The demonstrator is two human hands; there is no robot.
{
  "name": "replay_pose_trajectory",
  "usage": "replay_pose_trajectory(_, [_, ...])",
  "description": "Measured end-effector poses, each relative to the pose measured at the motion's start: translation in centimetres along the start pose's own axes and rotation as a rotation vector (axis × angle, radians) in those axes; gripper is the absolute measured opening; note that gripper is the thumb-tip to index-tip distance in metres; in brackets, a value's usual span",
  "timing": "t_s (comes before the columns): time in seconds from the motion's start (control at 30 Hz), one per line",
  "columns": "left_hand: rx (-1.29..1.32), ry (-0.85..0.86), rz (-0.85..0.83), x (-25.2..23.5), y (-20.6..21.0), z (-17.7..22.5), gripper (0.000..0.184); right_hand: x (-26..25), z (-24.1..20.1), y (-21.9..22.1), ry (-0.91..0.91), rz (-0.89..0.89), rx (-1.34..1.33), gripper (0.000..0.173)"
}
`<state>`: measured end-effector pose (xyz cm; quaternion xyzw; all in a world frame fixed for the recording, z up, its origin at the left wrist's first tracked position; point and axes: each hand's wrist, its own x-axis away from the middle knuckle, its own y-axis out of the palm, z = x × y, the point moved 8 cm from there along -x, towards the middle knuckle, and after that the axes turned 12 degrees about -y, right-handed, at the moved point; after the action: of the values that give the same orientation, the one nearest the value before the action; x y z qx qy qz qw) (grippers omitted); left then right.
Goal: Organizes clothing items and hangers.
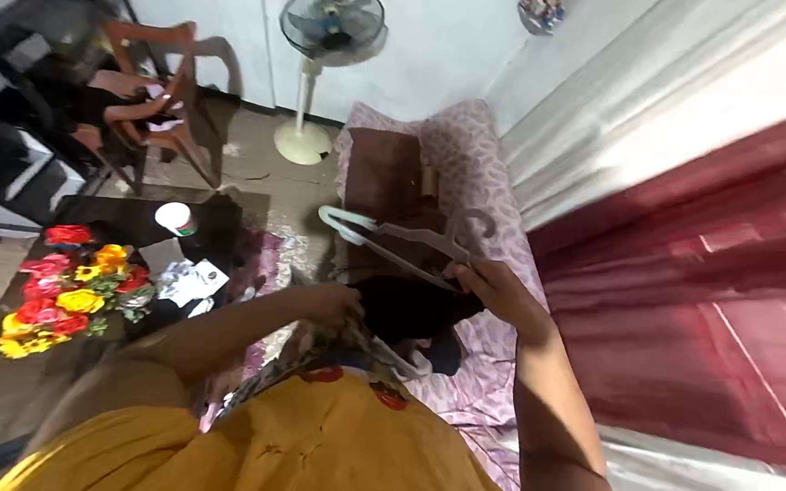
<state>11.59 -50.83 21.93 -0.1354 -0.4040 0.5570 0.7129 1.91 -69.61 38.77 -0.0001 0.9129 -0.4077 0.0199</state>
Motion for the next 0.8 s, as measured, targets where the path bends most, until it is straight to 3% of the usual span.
replay_pose_trajectory(0.07, [-0.072, -0.027, 0.031, 1.7, -2.9, -0.8, 0.029, 0.8, 2.1, 0.3, 0.071, -0.086, -0.013, 0.038])
replay_pose_trajectory(0.2, [-0.200, -0.070, 0.062, 3.6, -5.1, -0.9, 0.025, 2.5, 2.9, 1.0, 0.155, -0.190, 0.031, 0.042])
replay_pose_trajectory(0.3, [-0.218, -0.234, 0.098, 5.0, -6.8, -2.4, 0.014, 3.9, 2.7, 1.1, 0.213, -0.280, 0.053, 0.047])
replay_pose_trajectory(0.4, [-0.288, -0.352, 0.090, 6.0, -8.4, -2.6, 0.022, 5.3, 2.0, 0.9, 0.203, -0.312, 0.018, 0.045])
replay_pose_trajectory(0.7, [-0.354, -0.468, 0.053, 6.4, -13.7, 0.1, 0.025, 7.4, 1.8, -0.2, 0.149, -0.154, -0.072, 0.039])
replay_pose_trajectory(0.8, [-0.336, -0.474, 0.066, 6.2, -15.2, 1.2, 0.031, 8.0, 1.7, -1.7, 0.096, 0.056, -0.063, 0.028])
